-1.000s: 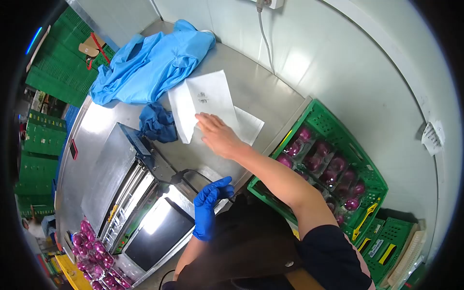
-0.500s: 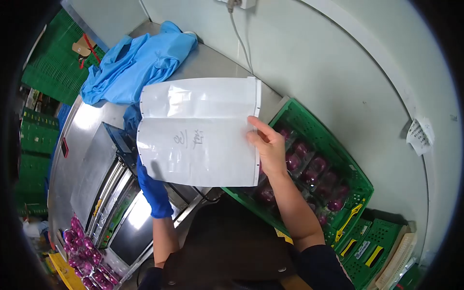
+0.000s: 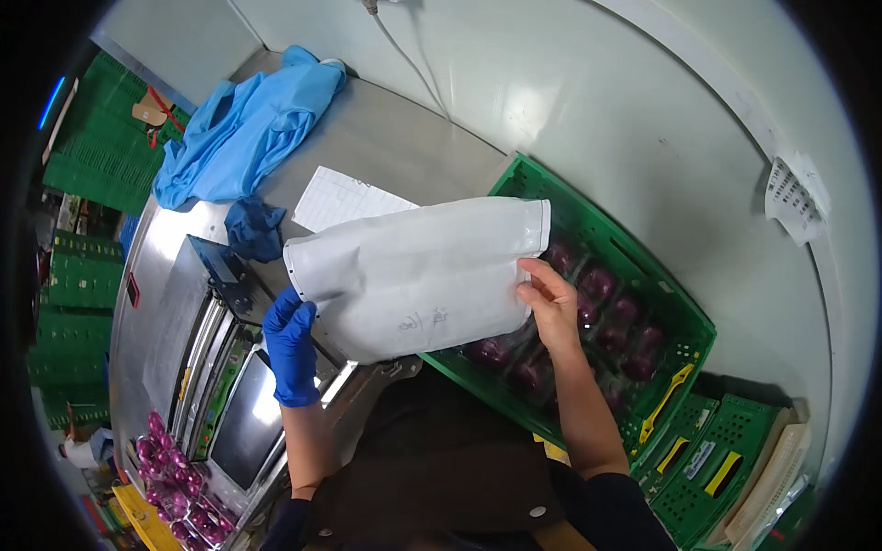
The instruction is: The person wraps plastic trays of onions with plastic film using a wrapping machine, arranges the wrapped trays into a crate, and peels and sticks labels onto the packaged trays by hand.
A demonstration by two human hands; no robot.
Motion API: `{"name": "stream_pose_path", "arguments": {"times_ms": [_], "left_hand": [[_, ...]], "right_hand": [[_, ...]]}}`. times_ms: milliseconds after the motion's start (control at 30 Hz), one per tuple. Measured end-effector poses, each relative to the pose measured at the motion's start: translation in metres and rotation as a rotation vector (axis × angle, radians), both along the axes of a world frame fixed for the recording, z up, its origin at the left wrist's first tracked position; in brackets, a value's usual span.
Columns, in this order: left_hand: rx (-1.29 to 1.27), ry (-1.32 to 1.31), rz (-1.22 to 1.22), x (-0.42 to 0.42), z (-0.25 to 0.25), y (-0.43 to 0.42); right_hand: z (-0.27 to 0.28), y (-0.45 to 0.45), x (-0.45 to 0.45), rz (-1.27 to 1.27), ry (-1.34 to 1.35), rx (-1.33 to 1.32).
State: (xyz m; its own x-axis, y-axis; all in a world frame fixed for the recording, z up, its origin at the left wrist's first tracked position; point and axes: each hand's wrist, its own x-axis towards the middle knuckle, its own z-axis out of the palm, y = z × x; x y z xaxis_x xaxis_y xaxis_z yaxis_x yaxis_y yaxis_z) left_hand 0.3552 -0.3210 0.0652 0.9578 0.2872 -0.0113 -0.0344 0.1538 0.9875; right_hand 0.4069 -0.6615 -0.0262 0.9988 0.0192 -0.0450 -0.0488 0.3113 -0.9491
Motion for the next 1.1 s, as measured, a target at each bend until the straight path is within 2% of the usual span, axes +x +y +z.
{"name": "stream_pose_path", "arguments": {"times_ms": [100, 300, 367, 433, 500, 533, 567, 633, 667, 733, 800, 933, 1000, 1100], "left_hand": [[0.073, 0.084, 0.073, -0.010, -0.004, -0.010], [0.177, 0.045, 0.195, -0.020, 0.001, -0.033], [0.364, 0.055, 0.231, -0.020, -0.024, -0.016], [0.337, 0.042, 0.210, -0.017, -0.018, -0.022], [0.102, 0.020, 0.149, -0.017, 0.005, -0.037], [0.063, 0.056, 0.053, -0.017, -0.001, -0.029], [0.184, 0.090, -0.003, -0.017, -0.020, -0.011], [-0.444, 0.131, -0.006, -0.024, -0.022, -0.018], [-0.239, 0.199, 0.056, -0.028, -0.058, 0.010], [-0.241, 0.226, 0.051, -0.035, -0.058, 0.015], [-0.395, 0.198, -0.016, -0.041, -0.060, 0.014], [-0.999, 0.033, -0.255, -0.061, -0.079, -0.011], [-0.805, 0.096, -0.160, -0.063, -0.076, -0.031], [-0.812, 0.053, -0.160, -0.061, -0.076, -0.034]], "right_hand": [[-0.011, -0.012, -0.003, -0.005, -0.032, 0.043], [-0.011, -0.015, -0.005, -0.048, -0.031, 0.100], [-0.007, -0.014, -0.004, -0.047, -0.006, 0.099], [-0.005, -0.013, -0.003, -0.030, 0.035, 0.099], [0.008, -0.012, 0.001, -0.016, 0.140, 0.015], [0.019, -0.010, 0.005, -0.009, 0.172, -0.060], [0.027, -0.007, 0.006, 0.002, 0.213, -0.131], [0.038, -0.003, 0.008, -0.021, 0.241, -0.089], [0.039, -0.001, 0.011, -0.032, 0.246, -0.068], [0.035, 0.001, 0.016, -0.087, 0.297, -0.020], [0.032, 0.005, 0.019, -0.142, 0.342, 0.009], [0.026, 0.013, 0.023, -0.174, 0.317, 0.001], [0.024, 0.018, 0.025, -0.172, 0.309, -0.005], [0.014, 0.015, 0.029, -0.144, 0.291, 0.000]]}}
